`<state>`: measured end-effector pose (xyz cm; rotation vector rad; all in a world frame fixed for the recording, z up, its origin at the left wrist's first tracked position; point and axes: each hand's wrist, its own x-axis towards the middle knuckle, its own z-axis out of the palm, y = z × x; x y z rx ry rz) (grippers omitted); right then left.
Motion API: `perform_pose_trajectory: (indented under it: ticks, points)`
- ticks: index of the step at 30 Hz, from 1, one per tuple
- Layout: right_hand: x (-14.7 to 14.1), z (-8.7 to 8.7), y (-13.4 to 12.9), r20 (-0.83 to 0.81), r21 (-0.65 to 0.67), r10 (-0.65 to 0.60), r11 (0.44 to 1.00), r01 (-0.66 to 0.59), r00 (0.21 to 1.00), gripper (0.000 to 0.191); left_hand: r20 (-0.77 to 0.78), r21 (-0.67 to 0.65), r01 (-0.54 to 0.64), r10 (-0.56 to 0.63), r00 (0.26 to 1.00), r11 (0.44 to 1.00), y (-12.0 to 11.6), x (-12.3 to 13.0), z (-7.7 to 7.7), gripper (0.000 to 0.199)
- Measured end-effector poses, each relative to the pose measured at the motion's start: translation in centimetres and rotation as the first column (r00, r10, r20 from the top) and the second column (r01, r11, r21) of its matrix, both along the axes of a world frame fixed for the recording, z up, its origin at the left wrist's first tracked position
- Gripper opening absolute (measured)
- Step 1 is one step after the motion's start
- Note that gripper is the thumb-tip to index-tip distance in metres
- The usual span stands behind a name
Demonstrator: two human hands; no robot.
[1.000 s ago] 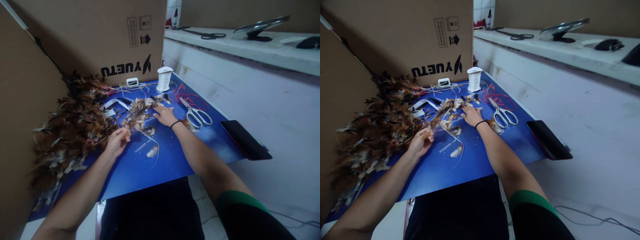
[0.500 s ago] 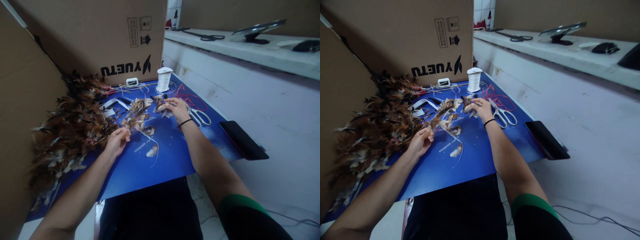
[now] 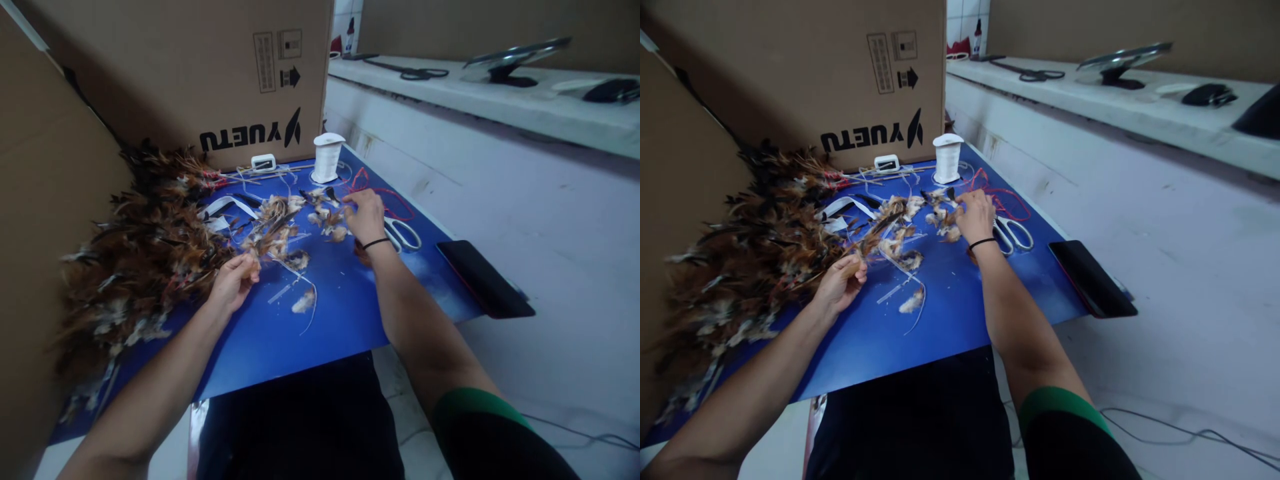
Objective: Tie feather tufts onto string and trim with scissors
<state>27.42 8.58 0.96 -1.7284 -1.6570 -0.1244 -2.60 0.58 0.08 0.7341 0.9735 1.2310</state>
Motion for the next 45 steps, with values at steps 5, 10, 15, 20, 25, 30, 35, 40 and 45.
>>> perform_pose_trajectory:
  ticks: [5,10,15,20,25,30,35,40,45]
  points:
    - [-1.4,0.2,-0.8,0.241,-0.230,0.249,0.954,-0.194,0.938,0.030,-0.013,0.013,0.010,-0.009,1.000,1.000,0.0,0.0,0.0,0.022]
    - [-2.4,-0.1,-1.1,0.327,-0.380,0.341,0.901,-0.208,0.881,0.026,-0.024,0.013,0.012,-0.011,1.000,1.000,-0.1,0.0,0.1,0.021]
    - [-2.7,-0.3,-0.9,0.372,-0.386,0.328,0.905,-0.176,0.869,0.022,-0.009,0.023,0.021,-0.021,1.000,1.000,0.0,-0.1,-0.1,0.022]
    - [-2.7,-0.6,-0.6,0.358,-0.355,0.320,0.915,-0.189,0.877,0.021,-0.004,0.026,0.018,-0.017,1.000,0.999,0.0,-0.1,-0.1,0.021]
    - [-1.9,-0.1,-0.3,-0.002,-0.156,0.312,0.938,-0.309,0.950,0.017,-0.009,0.023,0.017,-0.017,1.000,1.000,0.0,-0.1,-0.2,0.022]
    - [-1.2,0.5,0.1,-0.438,0.099,0.361,0.929,-0.356,0.823,0.022,-0.012,0.023,0.018,-0.018,1.000,1.000,0.0,-0.2,-0.2,0.022]
    - [-1.1,0.8,0.1,-0.718,0.152,0.333,0.932,-0.330,0.612,0.022,-0.006,0.032,0.029,-0.029,1.000,0.999,0.0,-0.1,-0.1,0.023]
    - [-1.2,1.0,0.0,-0.817,0.157,0.289,0.944,-0.290,0.499,0.024,-0.003,0.034,0.030,-0.030,1.000,0.999,-0.1,-0.1,0.0,0.024]
    - [-1.0,1.5,-0.4,-0.852,0.124,0.243,0.954,-0.273,0.464,0.031,0.004,0.027,0.029,-0.029,1.000,0.999,-0.1,0.0,0.0,0.023]
